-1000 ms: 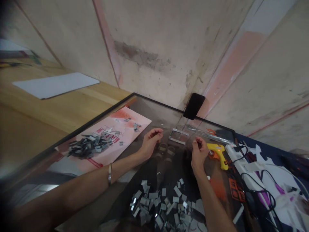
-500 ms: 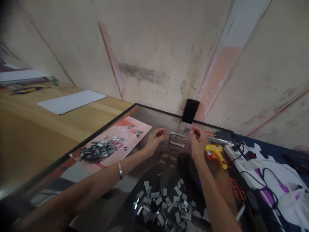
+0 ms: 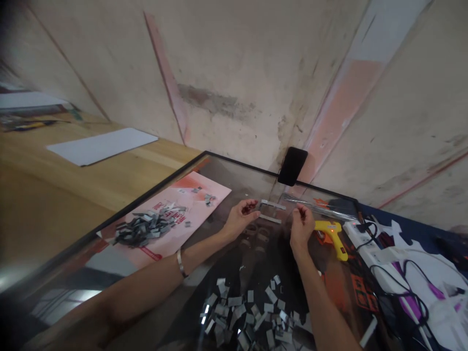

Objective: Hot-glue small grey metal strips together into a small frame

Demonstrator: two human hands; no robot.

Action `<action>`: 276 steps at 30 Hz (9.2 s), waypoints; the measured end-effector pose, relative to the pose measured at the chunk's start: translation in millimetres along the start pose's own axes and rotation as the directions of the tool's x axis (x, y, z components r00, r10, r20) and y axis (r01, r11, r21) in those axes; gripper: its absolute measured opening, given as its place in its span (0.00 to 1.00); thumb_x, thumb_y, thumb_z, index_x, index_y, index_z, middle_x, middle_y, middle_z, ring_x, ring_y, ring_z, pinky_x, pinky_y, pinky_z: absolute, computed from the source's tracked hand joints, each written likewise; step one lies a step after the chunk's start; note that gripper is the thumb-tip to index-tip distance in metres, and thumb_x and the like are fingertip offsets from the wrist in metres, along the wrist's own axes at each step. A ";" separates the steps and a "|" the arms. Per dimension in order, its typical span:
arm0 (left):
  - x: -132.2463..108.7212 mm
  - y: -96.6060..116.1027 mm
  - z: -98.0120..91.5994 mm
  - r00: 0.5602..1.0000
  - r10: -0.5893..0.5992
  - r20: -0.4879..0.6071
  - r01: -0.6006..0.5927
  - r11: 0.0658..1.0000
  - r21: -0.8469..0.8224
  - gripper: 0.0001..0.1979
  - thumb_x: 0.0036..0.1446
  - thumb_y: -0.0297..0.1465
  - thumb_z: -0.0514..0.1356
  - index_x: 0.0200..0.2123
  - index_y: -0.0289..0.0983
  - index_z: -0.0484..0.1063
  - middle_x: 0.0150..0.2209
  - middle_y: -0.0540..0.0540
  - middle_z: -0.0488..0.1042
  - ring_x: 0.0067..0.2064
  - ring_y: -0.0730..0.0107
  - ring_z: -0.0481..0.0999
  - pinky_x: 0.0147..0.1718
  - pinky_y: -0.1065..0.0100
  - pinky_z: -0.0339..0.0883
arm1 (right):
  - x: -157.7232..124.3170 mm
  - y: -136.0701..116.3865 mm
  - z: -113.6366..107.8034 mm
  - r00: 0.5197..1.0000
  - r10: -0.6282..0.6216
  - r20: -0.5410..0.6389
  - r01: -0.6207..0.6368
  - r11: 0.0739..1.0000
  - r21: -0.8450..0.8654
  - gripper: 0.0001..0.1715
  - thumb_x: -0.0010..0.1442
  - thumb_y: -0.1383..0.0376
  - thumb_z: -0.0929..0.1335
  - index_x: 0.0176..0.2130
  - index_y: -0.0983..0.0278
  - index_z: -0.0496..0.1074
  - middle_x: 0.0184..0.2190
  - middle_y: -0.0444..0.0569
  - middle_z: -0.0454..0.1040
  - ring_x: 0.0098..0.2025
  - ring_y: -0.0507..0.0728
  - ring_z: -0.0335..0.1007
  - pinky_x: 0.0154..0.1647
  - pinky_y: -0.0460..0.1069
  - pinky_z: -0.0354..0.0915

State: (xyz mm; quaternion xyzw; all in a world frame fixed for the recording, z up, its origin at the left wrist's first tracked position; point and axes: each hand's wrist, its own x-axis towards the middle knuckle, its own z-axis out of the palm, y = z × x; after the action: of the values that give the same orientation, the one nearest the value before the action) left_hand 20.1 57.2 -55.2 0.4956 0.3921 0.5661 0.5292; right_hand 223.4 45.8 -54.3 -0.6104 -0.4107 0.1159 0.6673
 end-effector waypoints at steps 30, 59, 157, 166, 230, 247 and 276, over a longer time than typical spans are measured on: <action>0.9 -6.6 -1.2 0.998 0.055 -0.043 -0.055 0.998 -0.007 0.14 0.48 0.25 0.59 0.41 0.35 0.73 0.38 0.46 0.75 0.39 0.68 0.73 0.40 0.69 0.65 | -20.3 -93.3 -6.1 0.714 -0.472 0.518 0.700 0.498 -0.512 0.18 0.55 0.74 0.63 0.41 0.59 0.75 0.48 0.52 0.69 0.52 0.63 0.59 0.50 0.59 0.54; -0.4 -9.3 -2.2 0.999 0.043 -0.024 -0.044 0.999 -0.029 0.12 0.50 0.28 0.60 0.40 0.35 0.72 0.35 0.48 0.71 0.37 0.71 0.69 0.39 0.70 0.62 | -2.6 -50.2 -11.1 0.885 -0.090 0.456 0.261 0.908 -0.327 0.20 0.51 0.61 0.67 0.44 0.67 0.73 0.39 0.52 0.74 0.36 0.56 0.69 0.39 0.52 0.66; 1.2 11.3 -15.5 0.975 0.205 0.088 -0.222 0.933 0.283 0.13 0.57 0.31 0.57 0.45 0.35 0.73 0.41 0.43 0.74 0.41 0.69 0.72 0.40 0.68 0.65 | -81.1 -73.1 -16.9 0.576 -0.079 0.814 0.631 0.675 -0.382 0.06 0.55 0.67 0.70 0.36 0.60 0.71 0.37 0.45 0.72 0.43 0.57 0.65 0.44 0.52 0.51; -3.6 31.7 -14.9 0.960 0.205 0.193 -0.262 0.901 0.345 0.11 0.58 0.31 0.57 0.43 0.35 0.74 0.39 0.44 0.73 0.38 0.71 0.72 0.38 0.70 0.65 | -82.6 -67.7 -17.4 0.550 -0.042 0.834 0.663 0.629 -0.406 0.02 0.56 0.67 0.69 0.34 0.62 0.72 0.36 0.47 0.70 0.43 0.57 0.64 0.44 0.52 0.51; -23.5 12.0 -40.6 0.932 -0.039 0.361 -0.187 0.801 0.568 0.10 0.49 0.26 0.55 0.32 0.36 0.76 0.29 0.47 0.76 0.30 0.71 0.73 0.29 0.72 0.65 | -74.2 -38.6 -68.2 0.839 0.031 0.543 0.224 0.889 -0.398 0.16 0.62 0.58 0.60 0.30 0.63 0.71 0.27 0.46 0.73 0.30 0.54 0.66 0.32 0.48 0.58; -35.0 18.0 -40.4 0.947 0.050 0.318 -0.240 0.768 0.594 0.08 0.51 0.24 0.57 0.34 0.37 0.75 0.32 0.49 0.75 0.32 0.73 0.72 0.31 0.72 0.64 | -78.5 -42.7 -64.2 0.878 0.031 0.478 0.115 0.955 -0.273 0.10 0.59 0.61 0.64 0.35 0.63 0.73 0.33 0.47 0.72 0.35 0.54 0.67 0.36 0.49 0.62; -35.9 13.1 -39.3 0.939 0.077 0.336 -0.280 0.739 0.612 0.10 0.51 0.22 0.56 0.34 0.36 0.75 0.34 0.49 0.74 0.34 0.74 0.72 0.33 0.72 0.64 | -71.7 -35.3 -57.3 0.916 -0.114 0.385 0.233 0.932 -0.278 0.19 0.43 0.77 0.60 0.32 0.63 0.72 0.34 0.46 0.64 0.28 0.50 0.59 0.27 0.47 0.57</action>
State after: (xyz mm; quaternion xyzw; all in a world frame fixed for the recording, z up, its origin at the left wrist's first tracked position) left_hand -22.9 23.1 -55.7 0.7612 0.4328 0.3640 0.3175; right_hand 205.1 -50.5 -46.6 -0.6385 -0.5932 0.0984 0.4804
